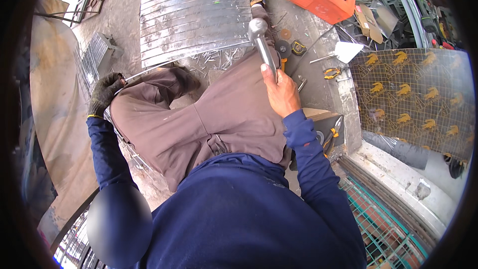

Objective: Hammering a metal rod to straighten it or align it with a metal grid structure.

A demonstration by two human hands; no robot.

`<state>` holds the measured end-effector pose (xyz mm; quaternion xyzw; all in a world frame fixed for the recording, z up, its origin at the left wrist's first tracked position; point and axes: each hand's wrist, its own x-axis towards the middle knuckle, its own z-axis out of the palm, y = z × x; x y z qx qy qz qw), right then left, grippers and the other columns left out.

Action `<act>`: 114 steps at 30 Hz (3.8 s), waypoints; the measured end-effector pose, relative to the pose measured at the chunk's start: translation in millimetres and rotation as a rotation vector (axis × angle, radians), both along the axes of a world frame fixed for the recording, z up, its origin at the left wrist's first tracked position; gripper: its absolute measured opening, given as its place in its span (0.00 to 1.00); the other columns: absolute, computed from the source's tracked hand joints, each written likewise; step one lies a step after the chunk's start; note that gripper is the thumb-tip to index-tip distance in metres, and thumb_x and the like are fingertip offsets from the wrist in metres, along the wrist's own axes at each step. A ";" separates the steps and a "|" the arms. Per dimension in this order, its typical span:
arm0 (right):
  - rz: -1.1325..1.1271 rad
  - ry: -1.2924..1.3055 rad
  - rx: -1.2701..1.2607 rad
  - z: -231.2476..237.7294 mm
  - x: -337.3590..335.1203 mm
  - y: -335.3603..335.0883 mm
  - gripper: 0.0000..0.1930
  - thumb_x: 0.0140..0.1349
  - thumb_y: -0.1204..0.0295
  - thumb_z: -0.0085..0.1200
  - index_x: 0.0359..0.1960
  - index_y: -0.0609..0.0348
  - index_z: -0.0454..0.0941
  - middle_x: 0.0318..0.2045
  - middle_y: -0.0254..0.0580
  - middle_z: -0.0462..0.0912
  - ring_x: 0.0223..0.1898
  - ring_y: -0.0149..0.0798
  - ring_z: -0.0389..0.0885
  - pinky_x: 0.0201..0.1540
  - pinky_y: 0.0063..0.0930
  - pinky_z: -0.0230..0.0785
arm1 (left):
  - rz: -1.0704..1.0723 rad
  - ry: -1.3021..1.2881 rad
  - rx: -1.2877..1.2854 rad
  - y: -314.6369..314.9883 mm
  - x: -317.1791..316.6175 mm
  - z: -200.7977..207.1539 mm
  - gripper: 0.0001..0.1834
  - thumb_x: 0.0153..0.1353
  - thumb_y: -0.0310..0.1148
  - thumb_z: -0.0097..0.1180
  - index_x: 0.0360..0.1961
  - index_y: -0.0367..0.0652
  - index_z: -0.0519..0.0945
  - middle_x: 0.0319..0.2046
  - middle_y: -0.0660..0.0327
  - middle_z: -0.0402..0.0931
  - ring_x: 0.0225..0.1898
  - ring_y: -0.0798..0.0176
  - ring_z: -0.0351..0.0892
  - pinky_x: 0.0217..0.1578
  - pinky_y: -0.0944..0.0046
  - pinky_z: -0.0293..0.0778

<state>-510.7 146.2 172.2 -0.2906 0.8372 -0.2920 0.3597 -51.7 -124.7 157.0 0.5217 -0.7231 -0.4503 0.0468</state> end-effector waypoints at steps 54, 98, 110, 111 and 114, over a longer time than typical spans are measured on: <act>-0.240 -0.428 0.032 -23.4 36.3 70.3 0.29 0.69 0.41 0.49 0.28 0.57 0.71 0.13 0.28 0.66 0.11 0.24 0.66 0.12 0.22 0.59 | -0.049 -0.051 0.241 -9.8 -34.8 0.5 0.13 0.64 0.38 0.65 0.41 0.39 0.84 0.34 0.73 0.80 0.39 0.77 0.73 0.45 0.69 0.71; -0.095 -0.206 -0.089 0.9 24.8 -0.3 0.30 0.69 0.42 0.51 0.28 0.62 0.75 0.16 0.32 0.69 0.19 0.26 0.68 0.24 0.27 0.63 | -0.029 -0.052 0.191 -0.3 -41.1 -0.1 0.13 0.66 0.40 0.63 0.39 0.39 0.84 0.31 0.74 0.78 0.37 0.77 0.72 0.41 0.70 0.70; -0.102 -0.249 -0.096 4.4 27.4 3.1 0.29 0.69 0.44 0.53 0.26 0.61 0.73 0.15 0.30 0.68 0.18 0.25 0.68 0.23 0.25 0.62 | -0.170 -0.145 0.139 0.4 -67.1 10.2 0.20 0.68 0.47 0.59 0.39 0.37 0.83 0.27 0.68 0.76 0.33 0.74 0.70 0.39 0.67 0.70; -0.101 -0.245 -0.094 5.6 27.8 3.1 0.29 0.69 0.44 0.53 0.26 0.61 0.73 0.15 0.30 0.68 0.18 0.25 0.68 0.23 0.25 0.62 | -0.221 -0.155 0.070 4.7 -76.3 14.6 0.21 0.68 0.48 0.57 0.41 0.37 0.82 0.27 0.62 0.78 0.32 0.71 0.73 0.39 0.64 0.71; -0.128 -0.260 -0.116 9.6 27.7 3.8 0.28 0.69 0.44 0.53 0.26 0.60 0.73 0.15 0.28 0.68 0.17 0.23 0.67 0.21 0.23 0.61 | -0.230 -0.155 0.089 13.8 -98.9 20.5 0.22 0.71 0.49 0.55 0.40 0.37 0.81 0.29 0.67 0.76 0.33 0.73 0.70 0.40 0.65 0.70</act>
